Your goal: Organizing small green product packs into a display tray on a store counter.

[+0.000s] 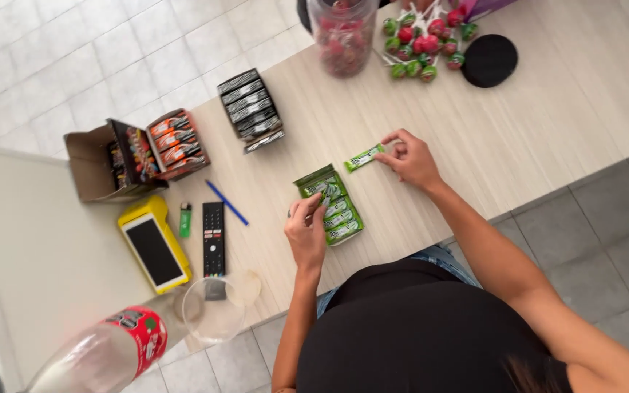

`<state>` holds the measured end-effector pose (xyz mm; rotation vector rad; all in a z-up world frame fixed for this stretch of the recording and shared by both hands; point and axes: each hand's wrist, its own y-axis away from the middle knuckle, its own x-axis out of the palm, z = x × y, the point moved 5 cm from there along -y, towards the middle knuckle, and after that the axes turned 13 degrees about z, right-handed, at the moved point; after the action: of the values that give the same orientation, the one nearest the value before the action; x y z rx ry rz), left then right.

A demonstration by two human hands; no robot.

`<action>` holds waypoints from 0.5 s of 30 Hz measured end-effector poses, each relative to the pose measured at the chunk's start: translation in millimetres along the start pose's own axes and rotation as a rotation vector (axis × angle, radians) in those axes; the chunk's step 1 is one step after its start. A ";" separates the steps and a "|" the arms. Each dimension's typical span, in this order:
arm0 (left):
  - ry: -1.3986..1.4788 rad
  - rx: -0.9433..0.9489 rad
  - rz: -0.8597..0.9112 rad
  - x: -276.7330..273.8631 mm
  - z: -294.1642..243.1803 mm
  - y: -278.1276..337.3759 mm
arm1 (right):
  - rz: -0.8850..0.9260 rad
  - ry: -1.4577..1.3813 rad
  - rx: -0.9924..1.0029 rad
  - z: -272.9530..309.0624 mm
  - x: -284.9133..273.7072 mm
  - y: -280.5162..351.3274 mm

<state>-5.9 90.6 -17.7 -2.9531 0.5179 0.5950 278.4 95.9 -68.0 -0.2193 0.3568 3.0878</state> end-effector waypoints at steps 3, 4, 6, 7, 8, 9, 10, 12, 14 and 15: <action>0.068 0.086 -0.082 -11.8 -19.5 1.9 | -0.075 0.013 -0.085 -12.1 6.8 11.6; -0.007 0.148 -0.072 -14.1 -26.9 1.4 | -0.192 0.134 -0.164 -8.9 8.0 23.5; -0.089 0.220 -0.076 -13.6 -27.7 1.8 | -0.305 0.253 -0.264 1.5 21.8 52.3; -0.332 0.329 -0.039 -4.6 -27.6 5.2 | -0.350 0.310 -0.415 14.0 32.5 73.9; -0.578 0.431 -0.002 5.9 -25.5 8.9 | -0.397 0.363 -0.566 24.8 43.7 96.7; -0.580 0.426 -0.015 3.1 -46.3 13.5 | -0.386 0.364 -0.574 35.9 49.0 103.6; -0.588 0.473 0.067 5.5 -68.0 18.5 | -0.359 0.413 -0.623 48.7 56.5 111.5; -0.595 0.530 0.136 7.6 -92.9 26.1 | -0.333 0.469 -0.688 57.2 65.8 123.3; -0.453 0.640 0.313 14.9 -101.6 33.2 | -0.285 0.246 -0.433 35.8 62.5 118.8; -0.458 0.645 0.299 10.6 -106.1 32.3 | -0.280 0.249 -0.447 45.6 63.6 119.5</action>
<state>30.5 41.3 75.2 -2.0697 0.8961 0.8941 204.3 -9.4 -6.1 -0.6067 -0.3414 2.8170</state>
